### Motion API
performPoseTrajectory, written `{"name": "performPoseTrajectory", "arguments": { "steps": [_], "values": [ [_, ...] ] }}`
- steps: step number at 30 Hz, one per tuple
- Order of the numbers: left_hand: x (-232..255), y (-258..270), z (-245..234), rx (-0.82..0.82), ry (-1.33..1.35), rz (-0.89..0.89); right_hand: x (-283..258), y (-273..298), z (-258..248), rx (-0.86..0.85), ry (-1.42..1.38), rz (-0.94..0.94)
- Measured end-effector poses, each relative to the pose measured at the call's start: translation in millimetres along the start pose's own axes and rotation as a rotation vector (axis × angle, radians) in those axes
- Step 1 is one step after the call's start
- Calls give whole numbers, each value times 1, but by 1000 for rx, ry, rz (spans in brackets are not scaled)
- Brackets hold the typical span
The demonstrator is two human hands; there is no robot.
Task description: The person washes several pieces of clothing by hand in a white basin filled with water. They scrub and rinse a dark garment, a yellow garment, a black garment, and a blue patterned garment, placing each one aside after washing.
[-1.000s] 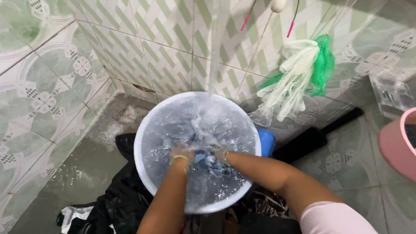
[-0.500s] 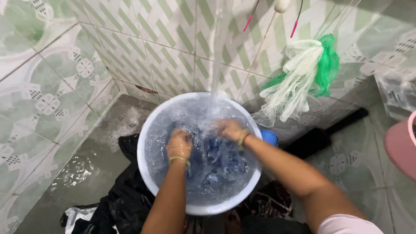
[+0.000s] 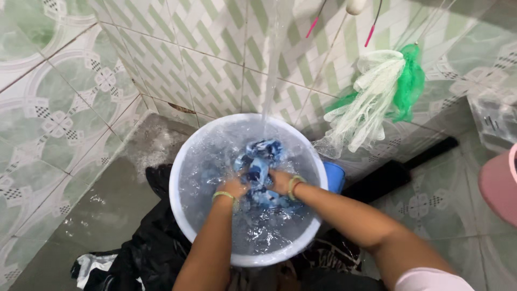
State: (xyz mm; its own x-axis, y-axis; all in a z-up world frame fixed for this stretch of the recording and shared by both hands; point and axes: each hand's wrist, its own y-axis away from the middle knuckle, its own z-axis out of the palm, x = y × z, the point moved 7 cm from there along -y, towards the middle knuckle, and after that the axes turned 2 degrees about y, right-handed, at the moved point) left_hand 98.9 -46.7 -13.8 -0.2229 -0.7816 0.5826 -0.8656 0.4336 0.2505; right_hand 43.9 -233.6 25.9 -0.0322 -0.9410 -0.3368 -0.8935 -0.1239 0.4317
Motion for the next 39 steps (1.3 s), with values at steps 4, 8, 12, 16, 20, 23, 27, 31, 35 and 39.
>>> {"name": "performPoseTrajectory", "arguments": {
  "steps": [4, 8, 12, 16, 20, 23, 27, 31, 35, 39],
  "values": [
    [-40, -30, 58, -232, 254, -90, -14, -18, 29, -123, 156, 21],
    [-60, -27, 78, -266, 5, -201, -26, -16, 58, -225, 250, 30],
    [-42, -11, 34, -56, -568, -172, -41, 9, 52, -293, 272, -3],
    [-3, 13, -18, 200, -592, -160, -61, 27, 1, -219, 162, -1],
    [20, 35, -59, 312, -331, -210, -59, 36, -82, 183, -86, -29],
    [35, 48, -70, 292, -140, -199, -49, 60, -123, 498, 203, -171],
    [44, 54, -76, 272, 179, -117, -23, 49, -98, 196, 168, -61],
    [50, 40, -56, 97, -25, -16, -15, 22, -44, 63, 302, 75],
    [39, 26, -27, 50, -167, -77, -10, 2, -1, -110, 266, 144],
    [21, 25, -22, 127, -445, -163, -14, 5, -5, -174, 235, 183]
  ]
}}
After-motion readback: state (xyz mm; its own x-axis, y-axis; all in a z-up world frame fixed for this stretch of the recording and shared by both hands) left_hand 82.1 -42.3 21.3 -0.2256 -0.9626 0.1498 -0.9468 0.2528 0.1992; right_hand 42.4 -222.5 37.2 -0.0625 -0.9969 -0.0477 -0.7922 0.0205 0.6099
